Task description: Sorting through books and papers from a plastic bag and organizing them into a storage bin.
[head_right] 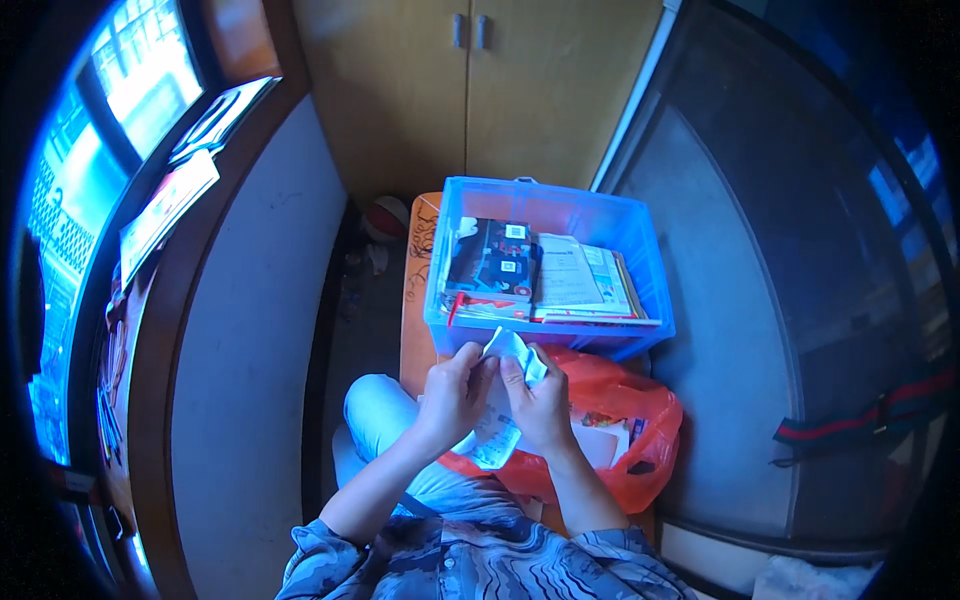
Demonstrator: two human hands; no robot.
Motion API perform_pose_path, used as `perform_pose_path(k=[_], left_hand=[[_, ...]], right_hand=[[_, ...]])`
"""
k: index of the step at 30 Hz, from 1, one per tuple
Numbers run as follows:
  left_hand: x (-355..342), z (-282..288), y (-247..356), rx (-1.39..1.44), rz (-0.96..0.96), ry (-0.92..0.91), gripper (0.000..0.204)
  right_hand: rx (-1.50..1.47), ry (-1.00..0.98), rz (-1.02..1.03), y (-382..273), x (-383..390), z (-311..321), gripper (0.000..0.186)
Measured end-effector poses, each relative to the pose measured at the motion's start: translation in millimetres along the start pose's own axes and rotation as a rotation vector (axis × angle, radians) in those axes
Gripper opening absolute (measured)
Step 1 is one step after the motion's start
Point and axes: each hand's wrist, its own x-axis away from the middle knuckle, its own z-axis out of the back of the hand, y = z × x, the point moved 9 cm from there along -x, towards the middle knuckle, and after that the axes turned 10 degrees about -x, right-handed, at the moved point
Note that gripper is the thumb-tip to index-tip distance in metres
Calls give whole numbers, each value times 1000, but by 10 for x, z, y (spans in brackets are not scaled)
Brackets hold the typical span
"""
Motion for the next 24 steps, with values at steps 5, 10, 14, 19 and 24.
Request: perform_pose_path(k=[5,10,14,19,24], left_hand=[[14,-224,262,-5,-243,-191,9],[448,-421,633,199,-512,-328,19],[338,-144,36,173,-171,128,6],[687,-822,-75,394,-92,29,12],[829,-2001,-99,-346,-484,-441,15]], right_hand=[[-80,5,-67,238,115,240,15],[-169,724,-215,670,116,1682,32],[393,738,56,336,474,2346,35],[642,-171,-346,1144,906,1566,34],[1307,-328,-387,1325,1042,1547,69]])
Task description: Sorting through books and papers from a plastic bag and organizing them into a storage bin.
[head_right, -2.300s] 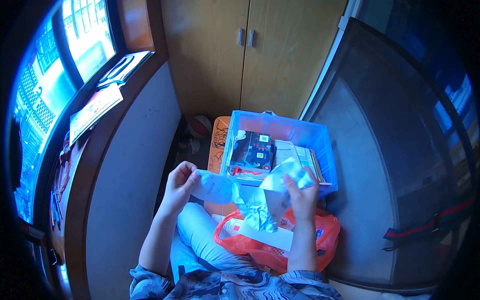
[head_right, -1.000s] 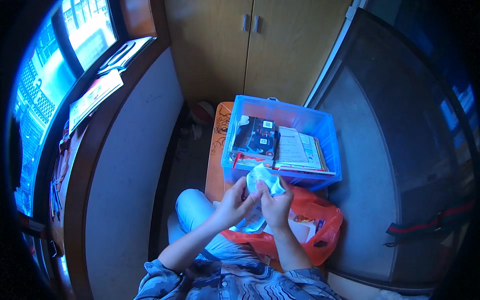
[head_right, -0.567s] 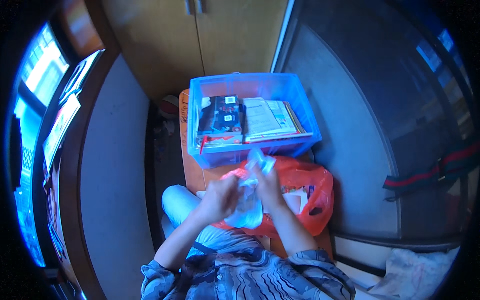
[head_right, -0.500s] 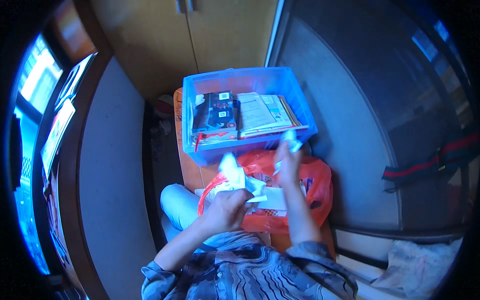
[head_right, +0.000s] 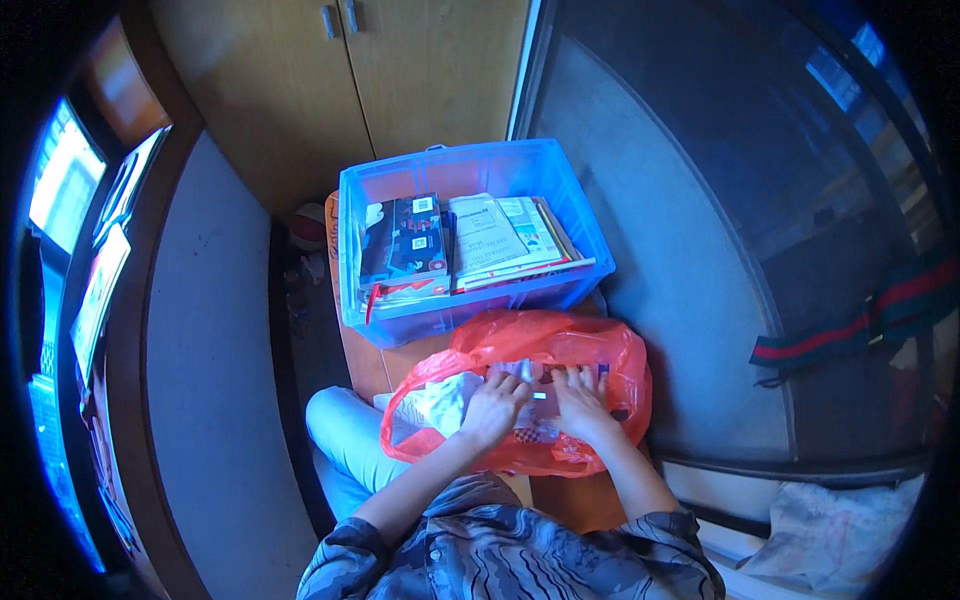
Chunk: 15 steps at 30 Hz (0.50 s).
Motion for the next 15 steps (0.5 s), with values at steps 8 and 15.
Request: perform_pose_path(k=[8,15], left_hand=[[-224,-297,-400,-326,78,-131,17],[-250,231,-58,-148,6,-55,55]], right_hand=[[68,412,-176,234,254,1778,61],[-209,473,268,-623,-57,2490,27]])
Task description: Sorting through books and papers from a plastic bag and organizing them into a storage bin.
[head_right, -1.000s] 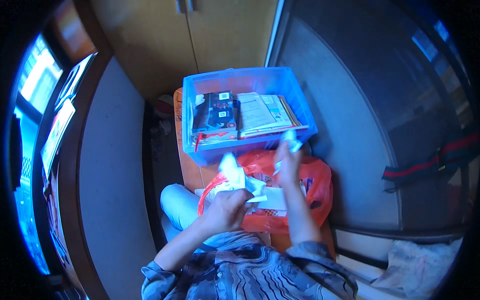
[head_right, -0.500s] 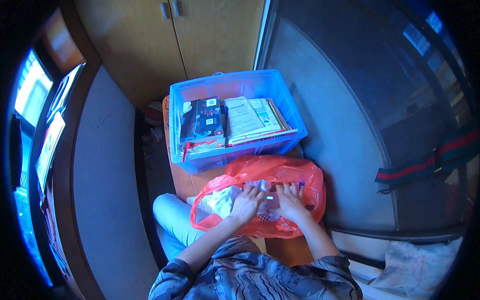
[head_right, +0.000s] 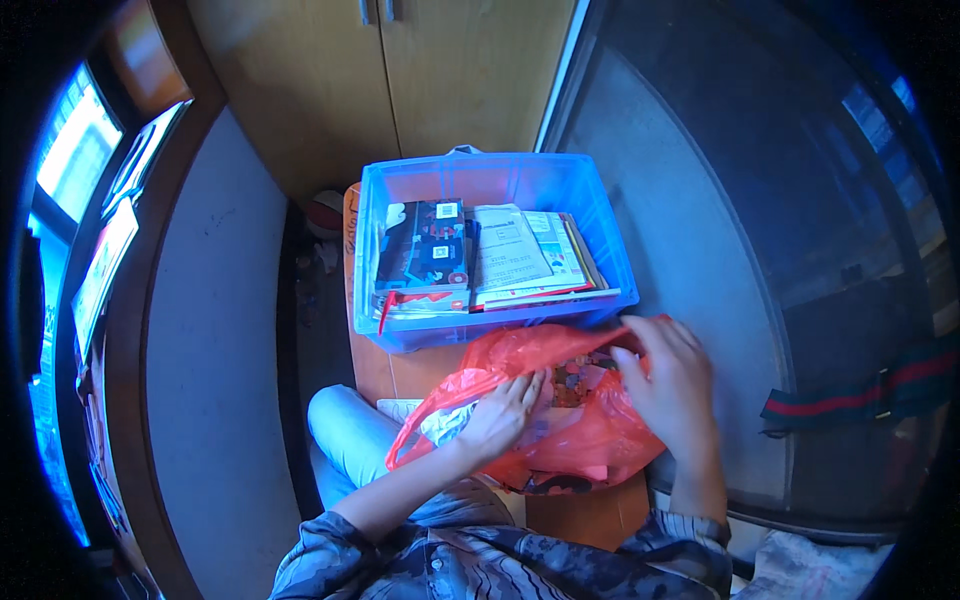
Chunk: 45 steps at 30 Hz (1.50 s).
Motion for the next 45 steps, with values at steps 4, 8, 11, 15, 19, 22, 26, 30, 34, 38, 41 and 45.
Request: perform_pose_path(k=[4,8,11,15,19,22,26,30,34,38,41,45], left_hand=[[235,379,-8,199,-156,67,57],[577,572,-220,153,-6,96,60],[897,518,-463,-112,268,2,68],[1403,448,-1056,-1,790,81,85],[1741,46,-1297,562,995,-236,46],[1749,335,-1143,1075,946,-88,24],[1745,1076,-594,1391,624,-290,20],[1346,1531,70,1146,-65,-426,38],[918,1546,-218,894,109,-201,19],[615,1605,-953,405,410,125,25],[358,1447,-1421,266,449,189,35],[-98,1070,-1834,114,366,167,47]], right_hand=[[-532,-258,108,-129,-762,-1162,22],[-352,-536,-241,135,-1485,-2601,36],[-378,-689,-507,332,-1569,-3256,34],[-772,-549,-676,417,-1599,-3454,33],[-1294,-420,-998,469,-1578,-3472,15],[-1338,-368,-747,507,-1836,-3169,17],[-1269,-170,-798,1202,-1798,-2555,20],[-1287,-143,-791,1814,-1548,-2206,15],[-1189,-178,-849,2092,-1260,-2431,13],[-436,-197,-567,2131,-1301,-2382,42],[-433,-346,-728,2252,-1226,-2400,48],[-208,-500,-922,2387,-1173,-2290,64]])
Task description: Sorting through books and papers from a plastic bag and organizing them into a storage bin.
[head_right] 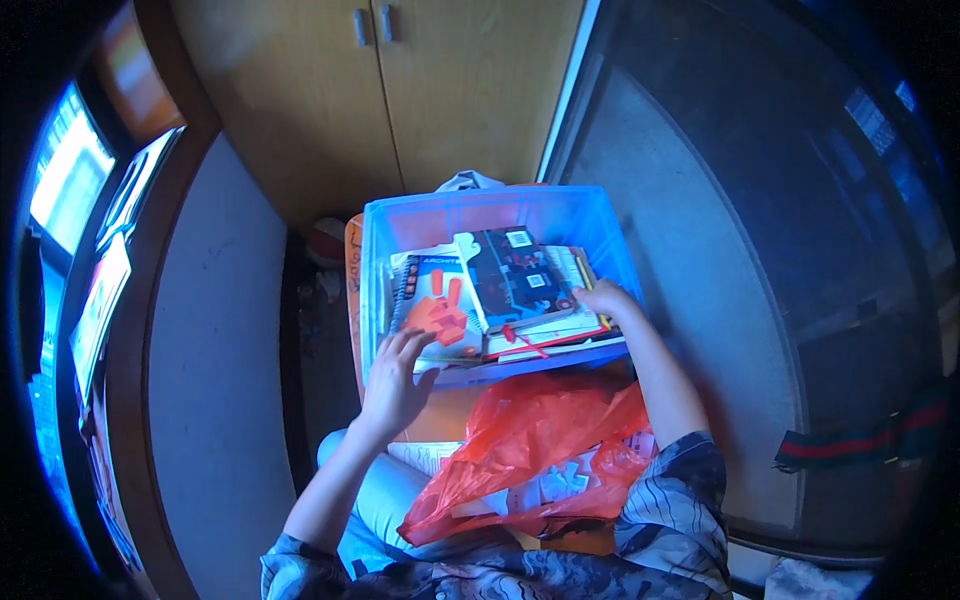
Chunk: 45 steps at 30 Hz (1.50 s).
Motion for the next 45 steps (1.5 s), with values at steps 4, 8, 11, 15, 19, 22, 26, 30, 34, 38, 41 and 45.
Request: perform_pose_path(k=[4,8,11,15,19,22,26,30,34,38,41,45], left_hand=[[-350,-494,-196,-134,-96,-240,71],[-492,-713,-185,-225,-220,-337,79],[-550,-699,-37,-369,-305,-257,62],[-893,-357,22,-177,-214,37,33],[-1444,-89,-310,-154,43,89,18],[-1798,31,-405,-245,69,90,22],[-2037,-33,-443,-296,73,-2,23],[-2151,-101,-423,-342,52,-33,22],[-2173,-82,-465,-340,88,-54,27],[-2007,8,-301,-323,8,2,43],[-1771,133,-14,-425,-58,157,65],[-1057,456,339,-249,-188,362,63]], right_hand=[[-91,-199,-98,102,98,-154,60],[-823,-393,-44,-56,238,-264,40],[-896,-411,-6,-255,255,-131,33],[-1378,-519,143,-856,229,162,42],[-1441,-659,337,-1343,327,350,56],[-663,-327,657,-1433,535,379,60],[467,-280,845,-1132,965,-206,92],[953,-96,1085,-918,1083,-607,84],[911,-98,1208,-915,1073,-708,61],[710,166,1247,-1225,1071,-275,42],[503,136,1128,-1478,863,23,27],[504,168,1021,-1740,702,231,29]])
